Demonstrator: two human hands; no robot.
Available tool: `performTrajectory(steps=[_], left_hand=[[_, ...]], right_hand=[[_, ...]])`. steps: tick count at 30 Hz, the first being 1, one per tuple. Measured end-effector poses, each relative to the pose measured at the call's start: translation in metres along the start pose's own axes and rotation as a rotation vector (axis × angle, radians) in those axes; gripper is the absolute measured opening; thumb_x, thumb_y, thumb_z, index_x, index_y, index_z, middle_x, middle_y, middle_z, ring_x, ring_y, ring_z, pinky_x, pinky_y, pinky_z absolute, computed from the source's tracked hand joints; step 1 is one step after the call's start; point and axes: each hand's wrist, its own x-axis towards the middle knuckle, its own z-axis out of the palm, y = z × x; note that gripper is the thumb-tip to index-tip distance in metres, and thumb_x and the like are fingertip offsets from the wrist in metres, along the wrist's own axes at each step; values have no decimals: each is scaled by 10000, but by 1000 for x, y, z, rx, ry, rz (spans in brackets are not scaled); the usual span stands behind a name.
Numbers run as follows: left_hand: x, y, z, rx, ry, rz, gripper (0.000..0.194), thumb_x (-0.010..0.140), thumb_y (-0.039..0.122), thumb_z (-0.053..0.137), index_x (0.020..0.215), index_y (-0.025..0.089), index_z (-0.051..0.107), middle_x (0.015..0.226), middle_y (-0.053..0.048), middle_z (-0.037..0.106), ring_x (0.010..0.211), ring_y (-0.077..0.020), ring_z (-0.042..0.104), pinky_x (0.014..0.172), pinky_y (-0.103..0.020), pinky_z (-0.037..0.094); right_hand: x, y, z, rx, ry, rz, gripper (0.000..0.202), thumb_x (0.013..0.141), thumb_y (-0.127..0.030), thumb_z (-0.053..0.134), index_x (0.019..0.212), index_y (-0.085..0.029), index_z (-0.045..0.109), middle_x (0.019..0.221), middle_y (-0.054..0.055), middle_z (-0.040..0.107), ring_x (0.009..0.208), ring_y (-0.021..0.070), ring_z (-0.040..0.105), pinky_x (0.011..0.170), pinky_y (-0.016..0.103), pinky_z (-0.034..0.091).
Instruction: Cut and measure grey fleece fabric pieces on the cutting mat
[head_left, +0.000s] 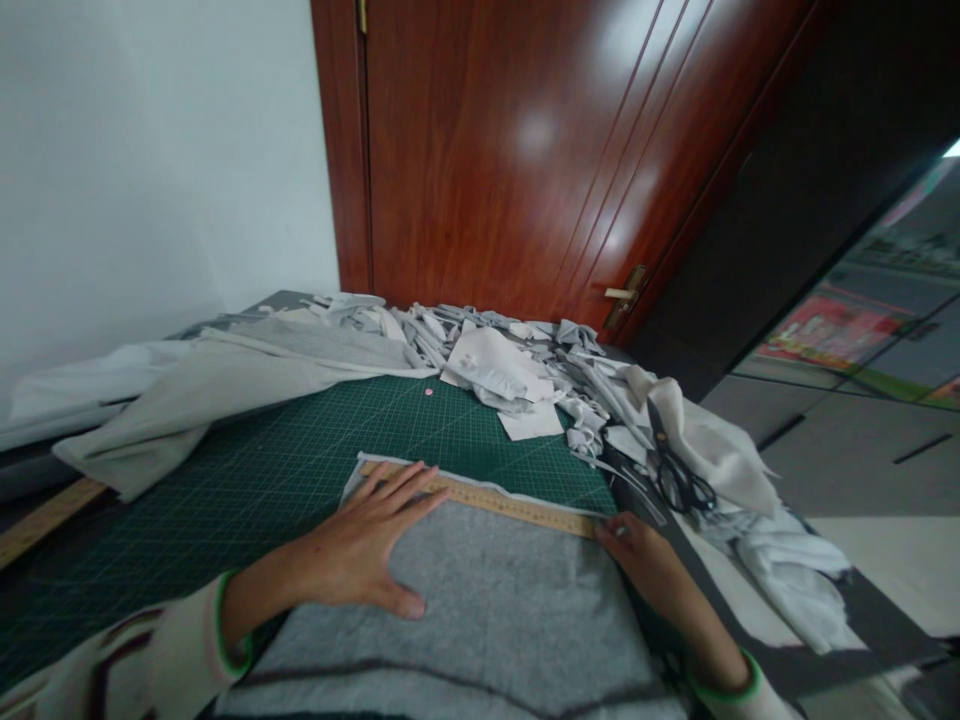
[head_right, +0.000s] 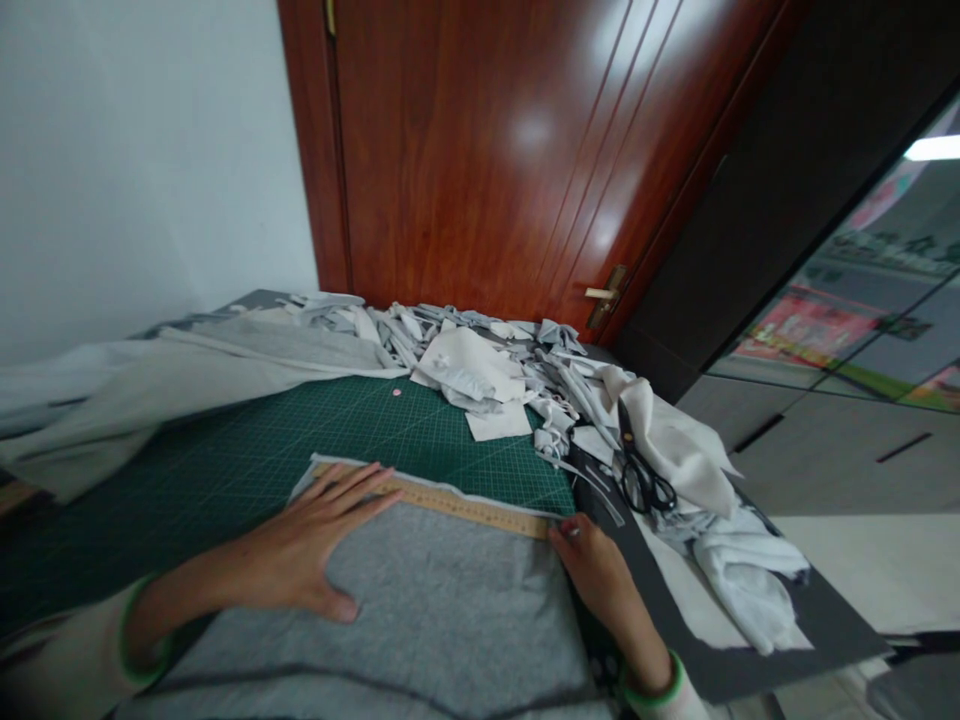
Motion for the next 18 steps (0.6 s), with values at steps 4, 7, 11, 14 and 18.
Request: performTrajectory(steps=[4,7,11,14,18], left_hand=[[-2,0,1,0,23,-9,1091,683,792,645,1548,267,237,1634,-125,120,1500,-357,80,1179,-604,92],[-2,-1,5,-2,60,2,1053,711,797,611,1547,276,240,1631,-125,141,1498,-358,99,1175,-606,101],[1,-5,12,13,129,-23,957,784,780,540,1547,283,244,1629,-134,151,1497,-356,107,1170,-605,114],[4,-5,13,31,132,-70,970,770,760,579,1545,276,253,1631,-146,128,1497,-357,99,1169,-604,121],[6,-4,8,25,99,-112,1029,727,739,641,1546,249,253,1633,-147,110,1500,-350,80,1180,-594,96]], right_hand=[[10,-4,1,-66,-45,-97,195,877,-330,399,726,-245,489,703,46,669,686,225,665,623,309,430],[18,-3,4,-177,28,-63,180,924,-282,395,797,-228,511,726,46,671,711,220,666,626,296,412],[36,-6,6,-348,88,-19,168,968,-219,387,912,-191,542,785,78,684,748,222,674,608,281,362],[53,-13,7,-346,95,-27,159,975,-208,399,936,-177,551,789,89,684,739,214,672,596,271,341],[63,-21,8,-293,110,-51,143,968,-239,415,987,-173,540,791,69,685,740,200,670,586,257,350]])
